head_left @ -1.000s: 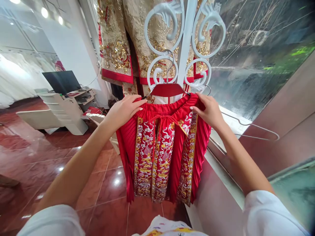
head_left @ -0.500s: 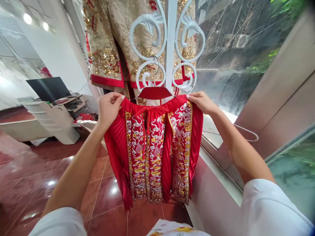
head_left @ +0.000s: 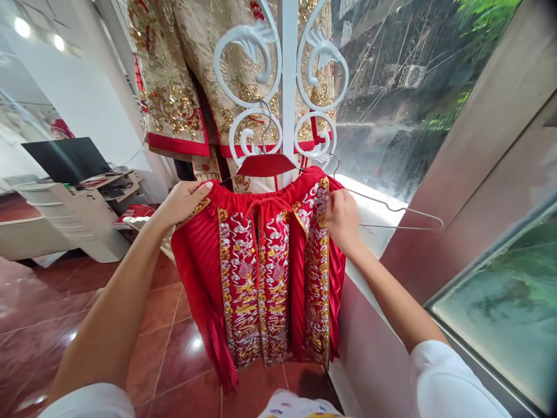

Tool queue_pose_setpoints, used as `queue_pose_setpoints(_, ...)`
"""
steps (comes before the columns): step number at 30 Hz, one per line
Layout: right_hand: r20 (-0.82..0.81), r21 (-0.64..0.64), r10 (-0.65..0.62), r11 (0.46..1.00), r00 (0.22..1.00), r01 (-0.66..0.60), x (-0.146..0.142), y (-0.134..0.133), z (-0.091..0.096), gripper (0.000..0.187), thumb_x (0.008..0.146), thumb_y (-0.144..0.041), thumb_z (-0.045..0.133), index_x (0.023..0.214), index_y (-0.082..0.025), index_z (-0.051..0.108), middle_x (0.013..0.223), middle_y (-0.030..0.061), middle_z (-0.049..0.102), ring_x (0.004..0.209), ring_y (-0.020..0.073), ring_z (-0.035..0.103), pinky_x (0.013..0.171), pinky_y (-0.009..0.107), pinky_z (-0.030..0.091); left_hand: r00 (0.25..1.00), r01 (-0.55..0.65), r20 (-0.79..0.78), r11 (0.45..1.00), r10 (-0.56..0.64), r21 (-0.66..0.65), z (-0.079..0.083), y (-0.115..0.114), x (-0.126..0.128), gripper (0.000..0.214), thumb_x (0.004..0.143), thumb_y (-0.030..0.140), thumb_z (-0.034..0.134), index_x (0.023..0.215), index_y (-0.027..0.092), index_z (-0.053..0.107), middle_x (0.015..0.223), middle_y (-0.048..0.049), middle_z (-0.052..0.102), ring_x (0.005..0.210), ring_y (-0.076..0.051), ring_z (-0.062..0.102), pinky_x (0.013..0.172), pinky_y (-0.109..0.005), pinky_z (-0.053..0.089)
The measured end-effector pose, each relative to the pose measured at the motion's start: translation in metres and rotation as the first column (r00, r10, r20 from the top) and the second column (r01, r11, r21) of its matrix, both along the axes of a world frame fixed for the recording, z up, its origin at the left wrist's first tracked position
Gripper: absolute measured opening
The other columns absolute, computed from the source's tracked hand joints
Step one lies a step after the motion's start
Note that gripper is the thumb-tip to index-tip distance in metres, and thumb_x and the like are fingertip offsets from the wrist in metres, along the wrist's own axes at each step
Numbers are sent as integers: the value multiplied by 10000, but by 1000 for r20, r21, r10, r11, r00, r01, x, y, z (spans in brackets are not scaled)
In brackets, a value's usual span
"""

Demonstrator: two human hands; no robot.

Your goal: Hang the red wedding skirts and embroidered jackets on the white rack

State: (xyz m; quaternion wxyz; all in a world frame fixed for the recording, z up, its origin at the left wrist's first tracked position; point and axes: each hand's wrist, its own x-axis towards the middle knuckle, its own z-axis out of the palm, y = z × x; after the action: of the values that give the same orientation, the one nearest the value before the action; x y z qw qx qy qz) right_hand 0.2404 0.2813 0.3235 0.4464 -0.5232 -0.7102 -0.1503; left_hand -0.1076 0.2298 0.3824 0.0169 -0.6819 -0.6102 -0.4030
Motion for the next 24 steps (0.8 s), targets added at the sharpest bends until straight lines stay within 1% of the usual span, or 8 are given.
queue_pose_setpoints(4, 4, -101, -47, 994, 999, 47, 5, 4, 3, 287, 905, -379, 377, 817, -155, 533, 809, 118, 591, 712, 206, 500, 592, 302, 294, 975, -155, -133, 976, 176, 155, -7, -5, 8, 497, 828, 540, 369, 556, 136, 470, 513, 30, 303, 538, -83, 268, 510, -212, 221)
queue_pose_setpoints(10, -54, -141, 72, 987, 996, -79, 8, -9, -2, 253, 894, -233, 329, 780, -166, 545, 679, 64, 579, 597, 166, 471, 561, 279, 261, 780, -513, -235, 808, 580, 291, -12, -8, 20, 456, 826, 515, 389, 755, 149, 653, 593, -51, 547, 570, -166, 440, 542, -262, 192)
queue_pose_setpoints(15, -173, -136, 175, 970, 969, -199, 38, -22, 35, 211, 825, -212, 397, 662, -180, 528, 556, 12, 489, 528, 126, 393, 544, 266, 280, 688, -567, -324, 759, 650, 318, -8, -9, 13, 509, 837, 541, 324, 817, 166, 668, 654, -88, 611, 630, -227, 530, 543, -276, 187)
queue_pose_setpoints(17, -314, -223, 301, 899, 901, -378, 50, -22, 55, 191, 789, -232, 460, 613, -181, 515, 553, 10, 498, 539, 126, 423, 549, 265, 326, 677, -565, -335, 755, 655, 333, -4, -8, 4, 518, 828, 555, 316, 816, 173, 666, 648, -85, 603, 628, -225, 524, 543, -277, 191)
queue_pose_setpoints(19, -555, -344, 355, 726, 752, -596, 59, -19, 72, 165, 764, -282, 515, 634, -183, 541, 564, 16, 539, 537, 136, 478, 559, 282, 393, 705, -520, -346, 783, 619, 342, 2, -3, -7, 512, 816, 552, 314, 760, 171, 651, 610, -72, 567, 604, -203, 493, 542, -273, 205)
queue_pose_setpoints(21, -751, -390, 285, 538, 596, -747, 62, -14, 82, 177, 744, -336, 555, 650, -186, 560, 562, 26, 569, 519, 149, 517, 566, 309, 445, 765, -415, -377, 848, 522, 331, 9, 3, -18, 494, 811, 527, 309, 643, 165, 599, 543, -45, 491, 552, -160, 424, 546, -262, 232)
queue_pose_setpoints(22, -800, -383, 243, 497, 548, -779, 61, -11, 84, 194, 736, -356, 570, 640, -188, 561, 554, 30, 574, 506, 152, 524, 563, 316, 459, 794, -354, -396, 881, 461, 314, 13, 6, -23, 479, 812, 505, 308, 593, 163, 562, 517, -29, 449, 529, -138, 382, 550, -252, 246)
queue_pose_setpoints(24, -833, -351, 206, 520, 513, -779, 56, -2, 80, 232, 732, -381, 589, 599, -196, 548, 526, 34, 569, 478, 151, 516, 537, 312, 462, 835, -260, -420, 927, 356, 270, 18, 10, -31, 444, 814, 462, 316, 545, 161, 502, 486, 2, 382, 509, -106, 309, 556, -231, 261)
